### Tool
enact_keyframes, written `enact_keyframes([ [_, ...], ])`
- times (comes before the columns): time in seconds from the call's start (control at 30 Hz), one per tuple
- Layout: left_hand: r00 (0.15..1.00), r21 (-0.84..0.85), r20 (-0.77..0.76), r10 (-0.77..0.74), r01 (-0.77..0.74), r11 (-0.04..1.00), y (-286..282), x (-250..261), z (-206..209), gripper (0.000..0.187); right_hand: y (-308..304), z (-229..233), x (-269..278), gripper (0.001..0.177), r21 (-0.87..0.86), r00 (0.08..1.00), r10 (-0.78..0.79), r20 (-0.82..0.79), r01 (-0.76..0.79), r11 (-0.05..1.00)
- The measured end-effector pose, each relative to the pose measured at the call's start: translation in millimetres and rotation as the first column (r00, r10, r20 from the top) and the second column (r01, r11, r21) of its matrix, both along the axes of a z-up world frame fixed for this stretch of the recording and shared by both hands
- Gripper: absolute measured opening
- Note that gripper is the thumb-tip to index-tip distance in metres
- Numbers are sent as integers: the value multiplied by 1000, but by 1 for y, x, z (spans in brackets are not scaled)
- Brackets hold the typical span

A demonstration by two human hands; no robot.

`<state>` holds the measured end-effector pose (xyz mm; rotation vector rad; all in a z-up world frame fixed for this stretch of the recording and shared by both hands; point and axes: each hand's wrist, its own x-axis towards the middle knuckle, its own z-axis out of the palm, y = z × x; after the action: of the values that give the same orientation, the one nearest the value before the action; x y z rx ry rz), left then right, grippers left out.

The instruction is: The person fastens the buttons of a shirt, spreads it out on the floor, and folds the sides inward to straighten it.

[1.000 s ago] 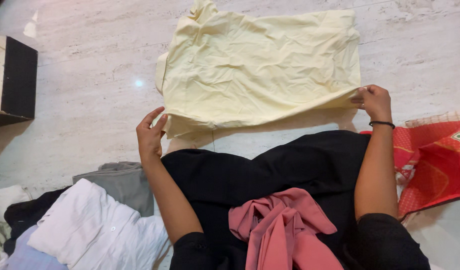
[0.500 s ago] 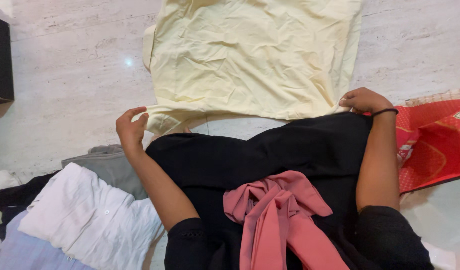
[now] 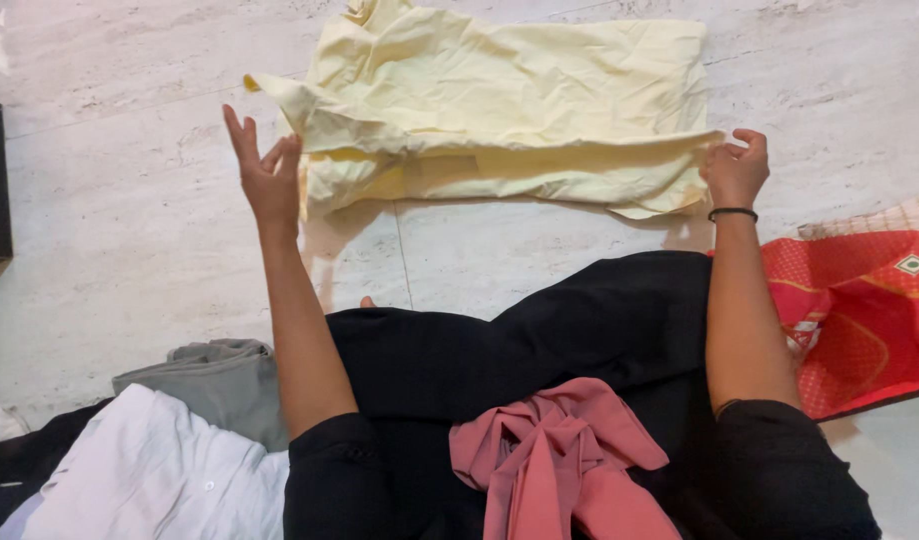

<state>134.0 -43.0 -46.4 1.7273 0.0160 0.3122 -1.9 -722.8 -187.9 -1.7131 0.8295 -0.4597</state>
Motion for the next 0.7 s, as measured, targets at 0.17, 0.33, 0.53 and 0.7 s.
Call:
enact_keyframes([
  [0.17, 794, 715, -565, 225, 335, 613, 14, -5, -85, 111, 11, -16, -9, 71, -648, 973, 98, -209, -213, 731],
  [0.33, 689, 626, -686, 236, 393, 674, 25, -15, -107, 115, 8, -25, -8, 73, -451, 851, 157, -502, -412, 792],
  [0.53, 827, 743, -513, 229, 295, 601, 20, -10, -101, 88, -1, -15, -2, 79, -64, 720, 256, -644, -385, 921],
  [0.7, 786, 800, -528, 322, 333, 499, 41, -7, -122, 35, -4, -16, -7, 89, -21, 670, 306, -676, -432, 901],
])
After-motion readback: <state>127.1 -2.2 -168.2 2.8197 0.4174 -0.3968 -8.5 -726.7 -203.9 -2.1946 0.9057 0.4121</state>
